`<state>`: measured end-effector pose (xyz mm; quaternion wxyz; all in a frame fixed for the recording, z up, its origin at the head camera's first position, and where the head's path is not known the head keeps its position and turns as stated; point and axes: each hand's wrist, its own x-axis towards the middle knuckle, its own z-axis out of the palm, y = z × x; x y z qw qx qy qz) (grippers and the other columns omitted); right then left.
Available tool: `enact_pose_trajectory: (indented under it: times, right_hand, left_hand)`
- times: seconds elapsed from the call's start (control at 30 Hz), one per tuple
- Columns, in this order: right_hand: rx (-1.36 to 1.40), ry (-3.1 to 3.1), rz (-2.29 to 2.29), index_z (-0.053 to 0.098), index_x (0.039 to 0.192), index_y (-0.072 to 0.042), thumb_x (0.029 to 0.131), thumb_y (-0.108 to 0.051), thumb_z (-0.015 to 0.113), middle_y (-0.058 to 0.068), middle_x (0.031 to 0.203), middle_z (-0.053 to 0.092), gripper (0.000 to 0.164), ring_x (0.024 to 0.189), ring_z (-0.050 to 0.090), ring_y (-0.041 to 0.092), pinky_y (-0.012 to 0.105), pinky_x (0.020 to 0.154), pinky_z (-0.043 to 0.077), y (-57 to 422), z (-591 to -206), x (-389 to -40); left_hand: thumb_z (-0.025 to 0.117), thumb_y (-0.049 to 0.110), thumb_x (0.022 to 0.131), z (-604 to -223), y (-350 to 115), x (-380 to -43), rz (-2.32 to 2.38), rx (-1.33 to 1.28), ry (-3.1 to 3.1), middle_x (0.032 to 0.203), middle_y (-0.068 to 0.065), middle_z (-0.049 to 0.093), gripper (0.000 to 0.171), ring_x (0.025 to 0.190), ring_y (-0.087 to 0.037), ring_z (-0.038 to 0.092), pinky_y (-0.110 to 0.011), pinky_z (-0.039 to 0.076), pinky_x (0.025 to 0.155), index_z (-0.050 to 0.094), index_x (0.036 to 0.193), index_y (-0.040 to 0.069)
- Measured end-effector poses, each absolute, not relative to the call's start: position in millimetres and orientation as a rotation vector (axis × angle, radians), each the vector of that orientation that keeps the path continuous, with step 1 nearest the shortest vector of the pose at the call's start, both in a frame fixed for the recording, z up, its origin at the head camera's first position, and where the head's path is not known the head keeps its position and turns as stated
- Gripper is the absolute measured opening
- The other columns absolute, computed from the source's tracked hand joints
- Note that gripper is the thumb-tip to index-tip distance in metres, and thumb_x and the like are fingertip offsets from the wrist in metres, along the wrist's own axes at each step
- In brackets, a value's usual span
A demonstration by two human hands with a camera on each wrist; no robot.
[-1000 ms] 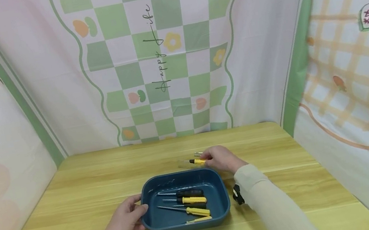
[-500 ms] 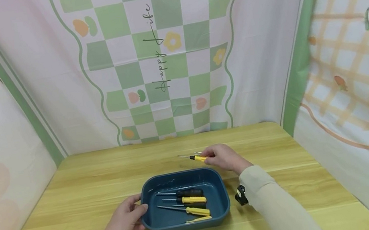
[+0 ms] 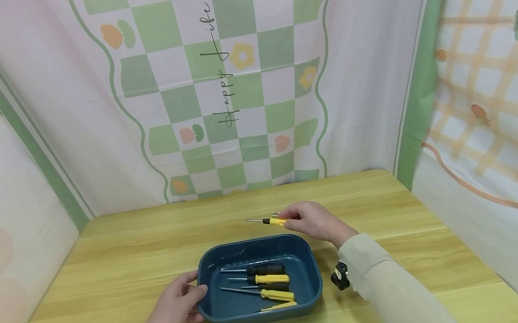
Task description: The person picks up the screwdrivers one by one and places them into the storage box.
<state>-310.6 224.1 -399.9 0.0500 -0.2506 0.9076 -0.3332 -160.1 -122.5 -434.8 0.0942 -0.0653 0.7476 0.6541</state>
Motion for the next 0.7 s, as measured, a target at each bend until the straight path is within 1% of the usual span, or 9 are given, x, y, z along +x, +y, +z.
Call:
enact_pose_trajectory:
  times: [0.2, 0.33, 0.4, 0.53, 0.63, 0.7]
  right_hand:
    - [-0.768, 2.751, -1.023, 0.072, 0.131, -0.015, 0.104, -0.024, 0.064, 0.002, 0.120, 0.073, 0.029, 0.100, 0.066, 0.015, 0.039, 0.089, 0.059, 218.2, -395.1, -301.7]
    - [-0.790, 2.739, -1.038, 0.073, 0.129, -0.016, 0.104, -0.024, 0.065, 0.002, 0.121, 0.073, 0.027, 0.098, 0.066, 0.014, 0.035, 0.087, 0.060, 214.7, -393.6, -299.2]
    - [-0.814, 2.729, -1.050, 0.074, 0.128, -0.014, 0.104, -0.022, 0.064, 0.005, 0.123, 0.073, 0.027, 0.097, 0.067, 0.014, 0.034, 0.086, 0.060, 213.4, -392.9, -298.2]
    - [-0.833, 2.724, -1.056, 0.074, 0.127, -0.015, 0.104, -0.023, 0.065, 0.005, 0.126, 0.072, 0.026, 0.098, 0.066, 0.013, 0.033, 0.087, 0.060, 210.6, -391.1, -295.6]
    - [-0.852, 2.735, -1.043, 0.075, 0.126, -0.016, 0.104, -0.025, 0.066, 0.003, 0.124, 0.073, 0.026, 0.098, 0.066, 0.012, 0.033, 0.087, 0.059, 208.8, -389.6, -292.7]
    - [-0.886, 2.737, -1.041, 0.075, 0.126, -0.015, 0.104, -0.025, 0.066, 0.004, 0.122, 0.073, 0.026, 0.098, 0.066, 0.013, 0.034, 0.087, 0.060, 207.6, -388.6, -290.7]
  left_hand:
    - [0.063, 0.017, 0.102, -435.0, -123.6, -160.4, 1.935, -0.190, 2.213, 0.104, -0.012, 0.055, 0.052, 0.070, -0.019, 0.061, -0.026, 0.058, 0.057, 0.049, 0.149, 0.000]
    - [0.062, 0.016, 0.102, -435.0, -123.2, -160.9, 1.936, -0.200, 2.211, 0.104, -0.013, 0.055, 0.052, 0.071, -0.019, 0.061, -0.026, 0.058, 0.057, 0.049, 0.149, 0.000]
    - [0.063, 0.015, 0.102, -435.4, -122.6, -160.9, 1.942, -0.204, 2.212, 0.103, -0.012, 0.055, 0.051, 0.070, -0.019, 0.061, -0.026, 0.057, 0.056, 0.049, 0.149, 0.000]
    - [0.063, 0.015, 0.102, -435.9, -121.7, -160.6, 1.950, -0.205, 2.220, 0.102, -0.012, 0.055, 0.051, 0.069, -0.019, 0.060, -0.026, 0.057, 0.055, 0.050, 0.148, -0.001]
    - [0.063, 0.015, 0.102, -436.5, -121.5, -160.7, 1.956, -0.207, 2.217, 0.102, -0.012, 0.055, 0.051, 0.069, -0.019, 0.060, -0.026, 0.056, 0.054, 0.050, 0.148, -0.001]
    - [0.063, 0.015, 0.102, -436.8, -121.5, -160.8, 1.956, -0.202, 2.216, 0.102, -0.012, 0.055, 0.051, 0.069, -0.019, 0.060, -0.026, 0.056, 0.054, 0.050, 0.149, -0.001]
